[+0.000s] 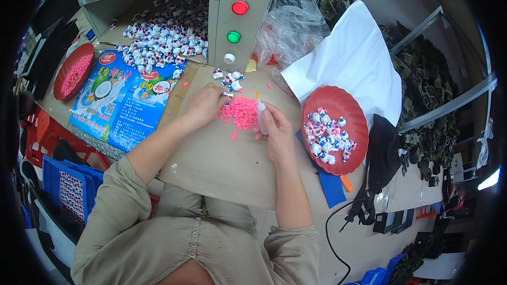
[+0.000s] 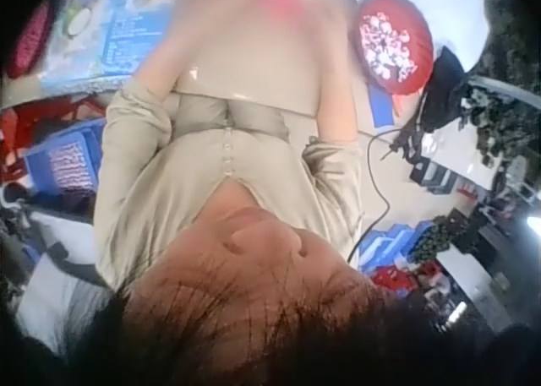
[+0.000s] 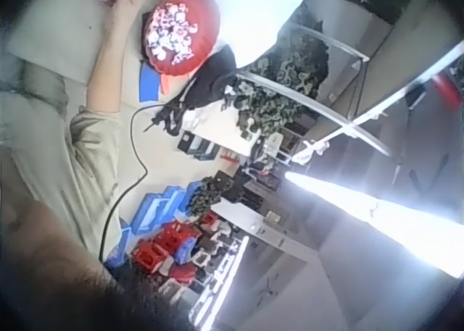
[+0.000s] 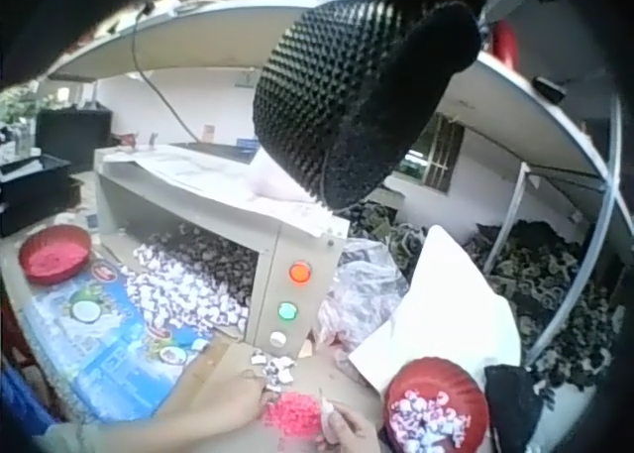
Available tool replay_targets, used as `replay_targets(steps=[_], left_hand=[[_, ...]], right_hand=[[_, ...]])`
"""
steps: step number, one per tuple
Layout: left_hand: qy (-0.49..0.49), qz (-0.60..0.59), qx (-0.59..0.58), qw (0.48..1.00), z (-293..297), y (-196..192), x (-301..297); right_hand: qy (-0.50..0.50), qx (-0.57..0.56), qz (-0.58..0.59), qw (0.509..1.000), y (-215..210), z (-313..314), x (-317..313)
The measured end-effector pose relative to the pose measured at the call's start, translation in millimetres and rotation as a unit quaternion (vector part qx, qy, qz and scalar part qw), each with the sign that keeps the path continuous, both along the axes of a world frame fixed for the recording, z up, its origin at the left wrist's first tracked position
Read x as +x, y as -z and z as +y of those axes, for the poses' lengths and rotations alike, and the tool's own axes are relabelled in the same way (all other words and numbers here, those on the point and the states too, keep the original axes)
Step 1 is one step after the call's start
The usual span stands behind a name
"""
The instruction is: The person assembles small plastic figures by hand, joining pink plastic parts to the figures using glue from a bottle.
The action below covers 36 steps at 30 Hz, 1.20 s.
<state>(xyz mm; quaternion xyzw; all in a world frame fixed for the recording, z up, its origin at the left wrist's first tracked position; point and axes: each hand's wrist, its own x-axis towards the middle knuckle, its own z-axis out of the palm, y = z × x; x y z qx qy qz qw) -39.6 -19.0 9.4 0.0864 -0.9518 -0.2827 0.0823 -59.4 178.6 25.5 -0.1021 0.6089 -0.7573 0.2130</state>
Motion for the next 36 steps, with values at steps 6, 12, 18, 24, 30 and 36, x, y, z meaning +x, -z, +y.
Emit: replay_targets(steps=[6,12,18,24,30,36], left_hand=[[0.01,0.124,0.207,0.97,8,3,15],[0.066,0.064,0.512,0.854,15,-2,24],[0.079,0.008,0.523,0.848,16,3,23],[0.086,0.007,0.517,0.852,15,8,22],[0.082,0.005,0.514,0.854,16,6,22],[0.086,0.004,0.505,0.859,16,6,22]], right_hand=[[0.07,-0.034,0.072,0.994,2,1,0],[0.093,-0.111,0.09,0.985,6,-1,3],[0.083,-0.032,0.167,0.982,7,-7,9],[0.093,-0.002,0.178,0.98,9,-6,8],[0.088,0.006,0.194,0.977,9,-6,8],[0.08,0.01,0.201,0.976,10,-5,7]])
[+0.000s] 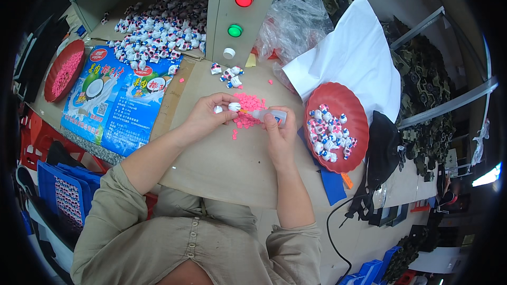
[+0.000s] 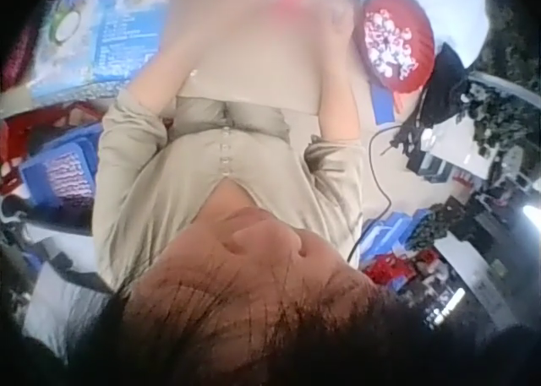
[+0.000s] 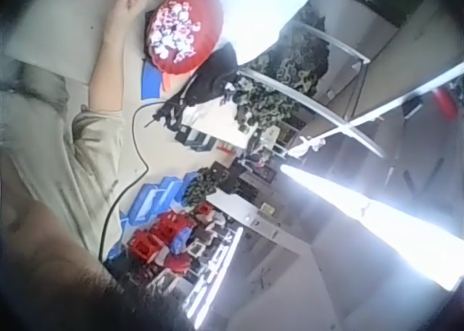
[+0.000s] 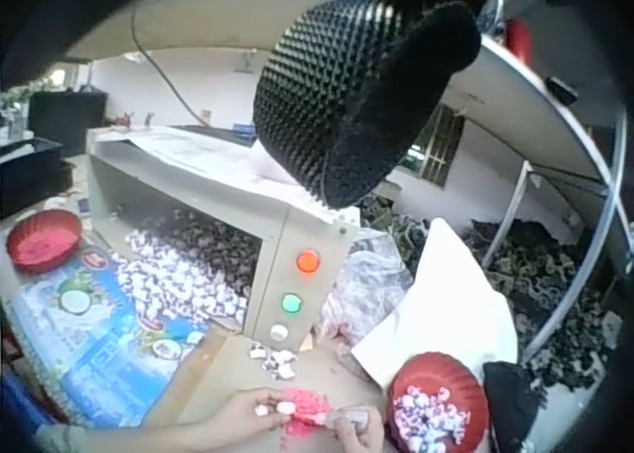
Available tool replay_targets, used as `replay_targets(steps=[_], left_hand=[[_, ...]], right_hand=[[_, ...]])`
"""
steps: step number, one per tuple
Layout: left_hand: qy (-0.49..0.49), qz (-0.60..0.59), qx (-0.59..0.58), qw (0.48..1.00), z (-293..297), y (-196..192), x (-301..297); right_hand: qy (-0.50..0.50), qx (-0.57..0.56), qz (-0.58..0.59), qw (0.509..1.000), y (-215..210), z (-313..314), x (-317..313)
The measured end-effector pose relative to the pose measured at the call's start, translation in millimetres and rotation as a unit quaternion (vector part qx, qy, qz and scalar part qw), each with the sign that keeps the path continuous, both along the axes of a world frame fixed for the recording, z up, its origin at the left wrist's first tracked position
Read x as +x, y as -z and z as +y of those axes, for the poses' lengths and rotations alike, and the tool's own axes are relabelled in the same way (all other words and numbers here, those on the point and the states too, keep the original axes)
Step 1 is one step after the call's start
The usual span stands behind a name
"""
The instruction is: The person assembles small plastic figures by hand, joining pink plastic parts to the figures using glue from a bottle.
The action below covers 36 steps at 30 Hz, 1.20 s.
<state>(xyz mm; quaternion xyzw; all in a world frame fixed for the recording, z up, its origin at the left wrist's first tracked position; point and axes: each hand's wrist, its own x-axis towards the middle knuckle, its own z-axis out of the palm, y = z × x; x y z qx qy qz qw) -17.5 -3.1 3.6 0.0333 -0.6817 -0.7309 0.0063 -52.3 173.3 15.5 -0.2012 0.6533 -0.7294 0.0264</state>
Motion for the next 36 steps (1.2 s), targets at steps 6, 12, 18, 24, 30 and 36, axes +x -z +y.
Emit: replay_targets(steps=[6,12,18,24,30,36], left_hand=[[-0.005,0.012,0.008,1.0,0.8,-0.8,1.1],[-0.001,0.006,-0.005,1.0,-0.1,-0.2,1.1],[-0.002,-0.008,0.024,1.0,0.6,-1.6,0.8],[-0.005,-0.019,0.007,1.0,-0.9,-0.6,0.1],[-0.012,0.012,0.008,1.0,-0.5,-0.9,0.9],[-0.017,0.017,0.008,1.0,-0.3,0.6,-0.2]], right_hand=[[-0.014,0.004,0.001,1.0,2.7,1.3,-1.3],[0.002,0.017,0.027,0.999,3.0,-1.0,-0.1],[0.023,0.051,0.091,0.994,2.8,-2.3,0.4],[0.039,0.072,0.132,0.988,0.8,-1.4,0.4],[0.033,0.067,0.109,0.991,0.6,-0.9,-0.5],[0.023,0.05,0.074,0.996,0.6,-1.1,-0.1]])
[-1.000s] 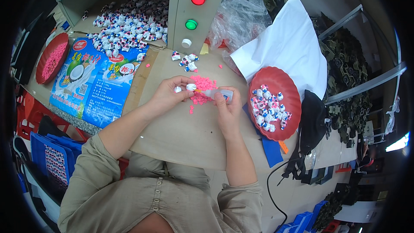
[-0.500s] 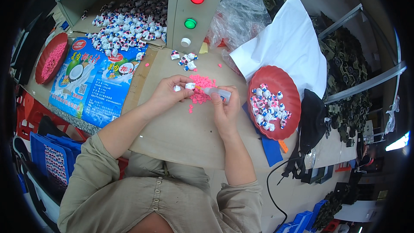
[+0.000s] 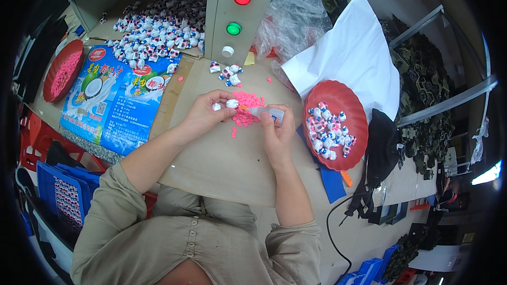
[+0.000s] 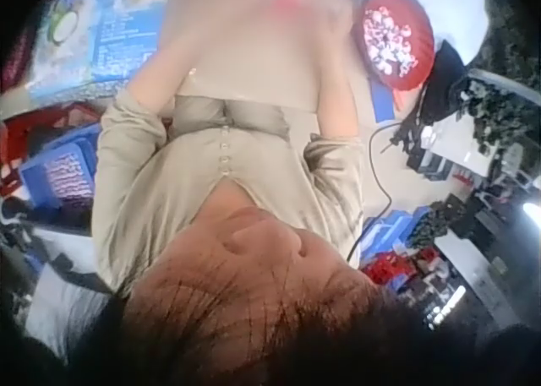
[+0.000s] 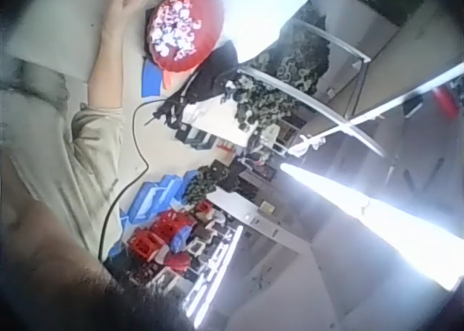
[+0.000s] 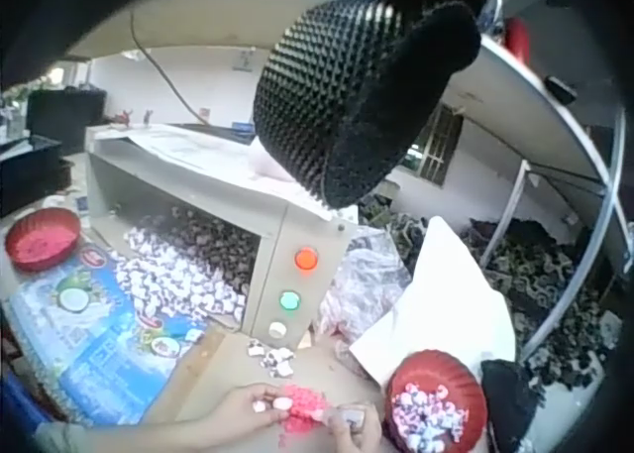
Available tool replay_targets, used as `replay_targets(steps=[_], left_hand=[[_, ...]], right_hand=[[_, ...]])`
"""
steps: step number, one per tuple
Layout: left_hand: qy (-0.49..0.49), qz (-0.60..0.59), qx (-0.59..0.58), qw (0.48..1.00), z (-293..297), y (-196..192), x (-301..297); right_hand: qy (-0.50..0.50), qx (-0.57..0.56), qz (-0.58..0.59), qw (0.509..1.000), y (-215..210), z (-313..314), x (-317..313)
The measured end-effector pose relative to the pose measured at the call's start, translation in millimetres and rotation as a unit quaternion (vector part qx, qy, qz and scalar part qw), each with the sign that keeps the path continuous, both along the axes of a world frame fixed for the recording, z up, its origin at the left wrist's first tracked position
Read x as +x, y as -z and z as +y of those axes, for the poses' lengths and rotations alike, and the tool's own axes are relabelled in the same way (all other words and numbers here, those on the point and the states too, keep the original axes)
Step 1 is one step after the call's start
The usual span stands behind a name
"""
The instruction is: The person assembles small plastic figures by hand, joining pink plastic parts to the figures using glue from a bottle.
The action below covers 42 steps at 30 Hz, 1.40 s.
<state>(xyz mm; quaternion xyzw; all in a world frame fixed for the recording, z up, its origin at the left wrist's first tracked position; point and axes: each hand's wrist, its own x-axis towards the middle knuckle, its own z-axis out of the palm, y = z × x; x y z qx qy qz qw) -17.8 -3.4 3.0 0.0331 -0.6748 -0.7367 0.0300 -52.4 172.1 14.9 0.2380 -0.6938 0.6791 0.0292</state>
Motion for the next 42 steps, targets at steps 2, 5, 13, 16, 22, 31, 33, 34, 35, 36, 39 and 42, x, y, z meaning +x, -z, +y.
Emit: replay_targets(steps=[2,5,13,16,22,31,33,34,35,36,39,42], left_hand=[[0.001,-0.002,-0.003,1.0,0,1,0],[0.001,0.014,-0.022,1.0,-1,0,0],[-0.002,0.066,-0.004,0.998,1,5,-2],[0.053,0.017,0.027,0.998,2,6,0],[-0.031,0.011,0.217,0.976,-14,-3,-4],[-0.014,-0.029,0.228,0.973,-16,-11,-3],[-0.006,-0.027,0.228,0.973,-16,-9,-2],[0.002,-0.026,0.227,0.974,-16,-8,-1],[0.003,-0.025,0.227,0.974,-15,-7,-1],[0.007,-0.025,0.23,0.973,-14,-7,-2],[0.029,-0.028,0.216,0.976,-11,0,-2],[0.067,-0.03,0.178,0.981,-4,2,1]], right_hand=[[-0.001,-0.002,-0.001,1.0,1,0,0],[0.021,-0.013,0.001,1.0,2,-3,1],[-0.018,-0.228,-0.213,0.95,-10,5,-9],[-0.037,-0.01,-0.171,0.985,-9,9,-12],[-0.093,-0.007,-0.132,0.987,1,14,-13],[-0.189,0.345,0.164,0.905,1,-2,-5],[-0.19,0.356,0.181,0.897,-1,-6,-3],[-0.182,0.369,0.188,0.892,-3,-8,-2],[-0.172,0.383,0.194,0.887,-5,-8,-1],[-0.171,0.383,0.195,0.887,-2,-8,-2],[-0.176,0.224,0.154,0.946,1,-9,-3],[-0.122,0.135,-0.122,0.976,-6,-7,1]])
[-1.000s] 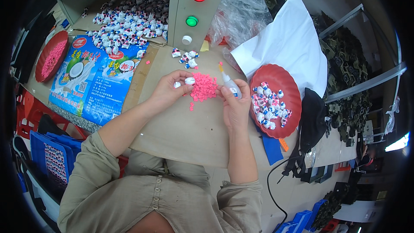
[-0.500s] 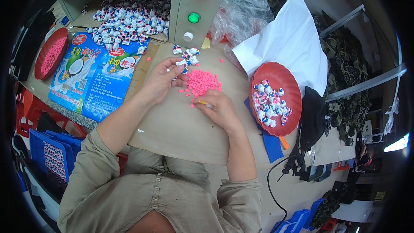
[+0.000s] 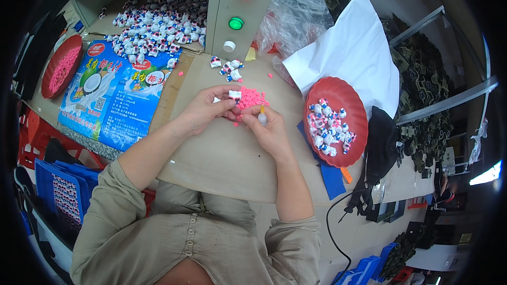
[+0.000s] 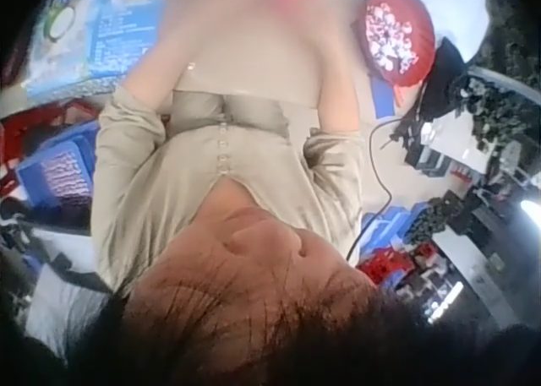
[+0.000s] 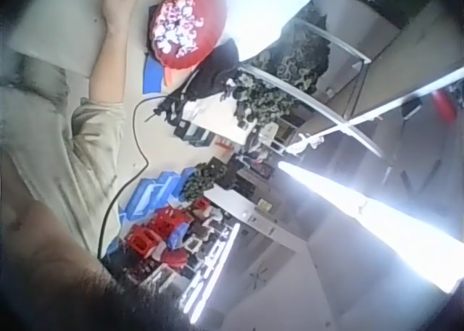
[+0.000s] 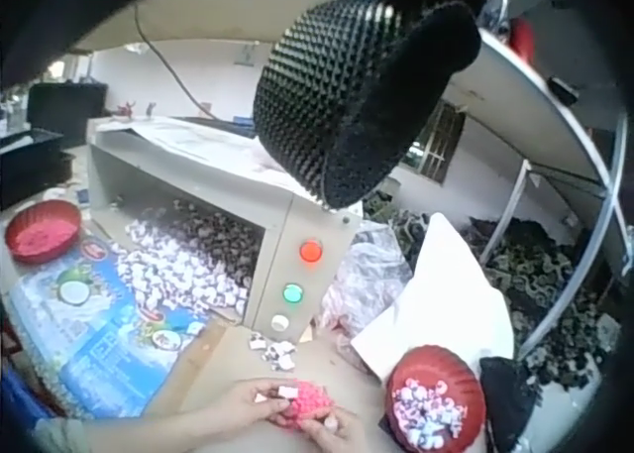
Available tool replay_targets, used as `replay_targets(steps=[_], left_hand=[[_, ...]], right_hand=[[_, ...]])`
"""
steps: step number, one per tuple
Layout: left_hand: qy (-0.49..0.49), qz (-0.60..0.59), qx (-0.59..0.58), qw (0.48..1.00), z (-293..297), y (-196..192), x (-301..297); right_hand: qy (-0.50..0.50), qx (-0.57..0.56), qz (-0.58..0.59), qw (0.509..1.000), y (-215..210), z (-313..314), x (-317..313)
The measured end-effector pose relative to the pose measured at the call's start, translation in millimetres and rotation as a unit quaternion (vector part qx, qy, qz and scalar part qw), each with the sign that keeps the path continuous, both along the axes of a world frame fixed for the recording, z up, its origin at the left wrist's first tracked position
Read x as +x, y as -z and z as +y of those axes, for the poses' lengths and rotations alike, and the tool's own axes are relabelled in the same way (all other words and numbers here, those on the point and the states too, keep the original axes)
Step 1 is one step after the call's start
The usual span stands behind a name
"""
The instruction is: The person assembles small plastic figures by hand, joining pink plastic parts to the figures using glue from a bottle.
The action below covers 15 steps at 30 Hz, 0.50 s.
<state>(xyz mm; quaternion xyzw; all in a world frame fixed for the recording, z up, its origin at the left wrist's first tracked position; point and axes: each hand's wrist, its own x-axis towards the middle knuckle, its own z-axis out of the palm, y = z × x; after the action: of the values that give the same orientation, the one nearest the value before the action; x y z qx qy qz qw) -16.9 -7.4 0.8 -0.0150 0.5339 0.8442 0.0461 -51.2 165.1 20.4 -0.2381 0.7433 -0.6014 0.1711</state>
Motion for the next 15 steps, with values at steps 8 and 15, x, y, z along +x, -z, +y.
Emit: replay_targets(steps=[8,15], left_hand=[[0.033,0.032,-0.136,0.99,10,-8,6],[0.056,0.028,-0.158,0.985,8,-3,4]], right_hand=[[0.093,-0.14,-0.085,0.982,11,-5,-3],[0.099,-0.095,-0.078,0.987,11,-7,-2]])
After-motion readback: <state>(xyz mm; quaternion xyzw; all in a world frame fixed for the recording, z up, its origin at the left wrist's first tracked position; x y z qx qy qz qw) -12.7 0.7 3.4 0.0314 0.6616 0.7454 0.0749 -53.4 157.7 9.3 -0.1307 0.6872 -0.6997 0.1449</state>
